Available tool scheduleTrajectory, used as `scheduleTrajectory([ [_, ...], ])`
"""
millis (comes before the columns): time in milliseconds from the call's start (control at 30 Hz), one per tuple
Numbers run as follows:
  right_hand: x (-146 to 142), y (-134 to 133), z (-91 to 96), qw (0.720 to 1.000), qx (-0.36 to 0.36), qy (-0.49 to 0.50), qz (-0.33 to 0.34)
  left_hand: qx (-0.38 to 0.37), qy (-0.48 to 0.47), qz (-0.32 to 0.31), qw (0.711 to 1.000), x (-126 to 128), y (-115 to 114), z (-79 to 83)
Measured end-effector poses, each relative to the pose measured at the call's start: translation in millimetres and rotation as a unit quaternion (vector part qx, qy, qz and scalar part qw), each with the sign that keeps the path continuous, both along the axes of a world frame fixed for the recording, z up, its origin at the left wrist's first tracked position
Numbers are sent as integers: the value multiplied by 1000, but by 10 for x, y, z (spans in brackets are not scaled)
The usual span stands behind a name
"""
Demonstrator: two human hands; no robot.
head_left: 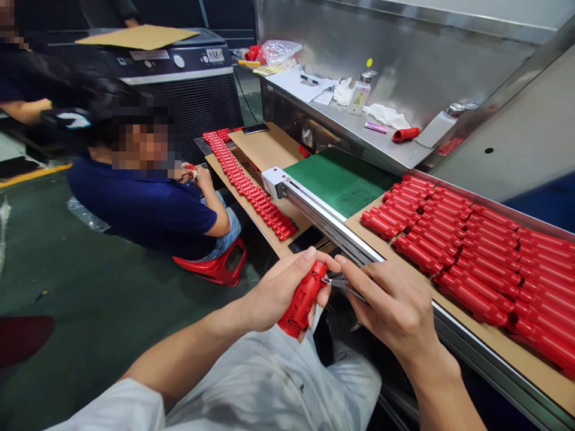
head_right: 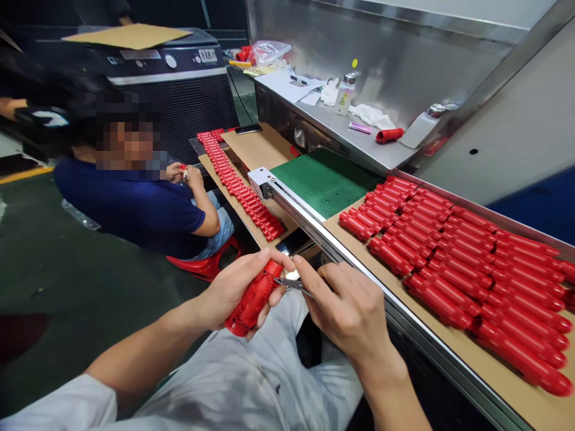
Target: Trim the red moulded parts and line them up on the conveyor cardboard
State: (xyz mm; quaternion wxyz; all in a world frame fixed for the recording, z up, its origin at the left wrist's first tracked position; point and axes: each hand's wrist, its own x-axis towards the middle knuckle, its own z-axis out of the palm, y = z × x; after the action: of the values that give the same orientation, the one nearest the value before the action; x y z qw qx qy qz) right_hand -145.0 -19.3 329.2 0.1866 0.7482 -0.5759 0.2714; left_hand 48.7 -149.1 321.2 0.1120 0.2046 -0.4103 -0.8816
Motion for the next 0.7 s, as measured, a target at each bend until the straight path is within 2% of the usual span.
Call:
scheduleTrajectory([
  [100,3,-12,-58,1000,-10,-5,11,-5,-4,-7,1000,-4,-4,-14],
  [133,15,-20,-97,998,-6,-57,12,-7,-5,-10,1000,-8,-7,-18],
  [167,31,-31,-144,989,1,-149,3,-7,-6,-12,1000,-13,-11,-22],
  [200,50,-43,-195,962,11,-273,-14,-5,-8,-12,1000,-20,-16,-25],
  [233,69,-53,-247,911,21,-410,-37,-1,-10,-12,1000,-27,-21,-27],
  [267,86,-60,-297,846,30,-529,-64,5,-11,-10,1000,-35,-26,-29],
  [300,99,-60,-339,787,40,-609,-93,11,-13,-8,1000,-42,-31,-32],
  [333,108,-52,-372,750,56,-649,-117,17,-12,-6,1000,-47,-36,-35],
  [367,117,-36,-393,738,74,-659,-130,23,-8,-5,1000,-50,-40,-40],
  [433,145,13,-394,748,104,-643,-130,30,2,-6,1000,-52,-47,-53],
  [567,308,91,-285,758,118,-637,-80,33,19,1,999,-55,-40,-93],
  [633,439,88,-242,763,112,-633,-77,19,36,36,999,-72,-22,-125],
  [700,572,65,-247,761,100,-636,-76,-2,61,101,993,-100,-2,-162],
])
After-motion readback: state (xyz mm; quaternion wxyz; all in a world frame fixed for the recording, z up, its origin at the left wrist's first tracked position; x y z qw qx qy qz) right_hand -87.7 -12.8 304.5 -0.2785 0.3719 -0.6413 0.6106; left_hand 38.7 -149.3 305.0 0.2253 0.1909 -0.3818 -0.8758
